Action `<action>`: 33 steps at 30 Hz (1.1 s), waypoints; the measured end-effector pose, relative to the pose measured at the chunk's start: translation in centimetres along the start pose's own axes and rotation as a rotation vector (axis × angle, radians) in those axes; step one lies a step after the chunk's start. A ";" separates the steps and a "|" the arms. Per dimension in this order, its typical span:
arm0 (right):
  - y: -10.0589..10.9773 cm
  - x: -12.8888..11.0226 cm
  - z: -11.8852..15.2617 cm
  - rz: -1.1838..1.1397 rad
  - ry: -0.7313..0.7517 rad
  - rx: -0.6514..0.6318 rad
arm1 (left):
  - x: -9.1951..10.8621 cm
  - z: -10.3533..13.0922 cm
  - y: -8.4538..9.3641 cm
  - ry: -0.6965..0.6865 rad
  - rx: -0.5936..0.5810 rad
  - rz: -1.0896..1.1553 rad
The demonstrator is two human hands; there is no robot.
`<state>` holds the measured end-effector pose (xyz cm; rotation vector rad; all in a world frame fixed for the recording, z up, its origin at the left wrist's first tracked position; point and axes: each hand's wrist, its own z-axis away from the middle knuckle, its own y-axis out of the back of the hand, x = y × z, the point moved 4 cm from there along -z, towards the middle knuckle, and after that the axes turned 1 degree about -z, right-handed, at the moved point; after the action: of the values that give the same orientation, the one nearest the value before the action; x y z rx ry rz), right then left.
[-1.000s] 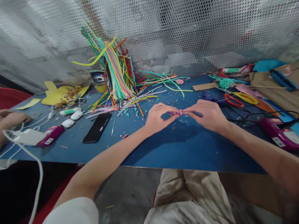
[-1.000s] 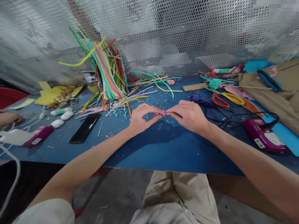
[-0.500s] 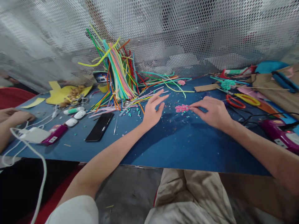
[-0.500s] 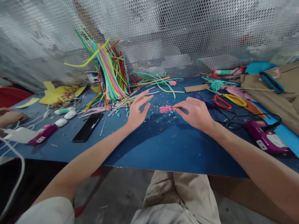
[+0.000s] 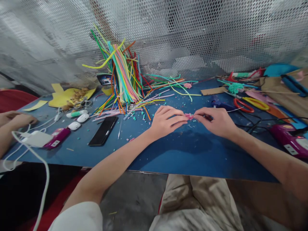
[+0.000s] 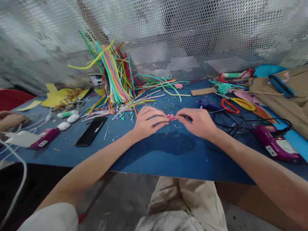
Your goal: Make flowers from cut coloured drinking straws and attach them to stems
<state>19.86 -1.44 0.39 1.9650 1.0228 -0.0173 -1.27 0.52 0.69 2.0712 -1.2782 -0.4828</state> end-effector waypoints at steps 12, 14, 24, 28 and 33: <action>0.1 -0.1 0.1 0.022 0.008 0.000 | -0.7 0.0 0.3 0.007 -0.005 0.016; 0.2 0.3 0.1 0.041 -0.024 0.003 | -1.1 0.1 0.4 0.033 0.015 0.018; 0.2 -0.1 0.3 0.164 0.151 0.037 | -1.0 0.0 1.2 0.063 0.107 0.000; 0.1 -1.1 0.5 0.205 0.215 0.018 | 0.4 -0.1 0.3 -0.078 -0.041 -0.052; 0.0 -1.4 0.6 0.231 0.222 -0.002 | 0.7 -0.1 -0.3 -0.080 -0.127 -0.093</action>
<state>19.18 -2.80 0.54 2.1059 0.9263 0.3361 -0.72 -0.01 0.56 2.0289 -1.1688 -0.6778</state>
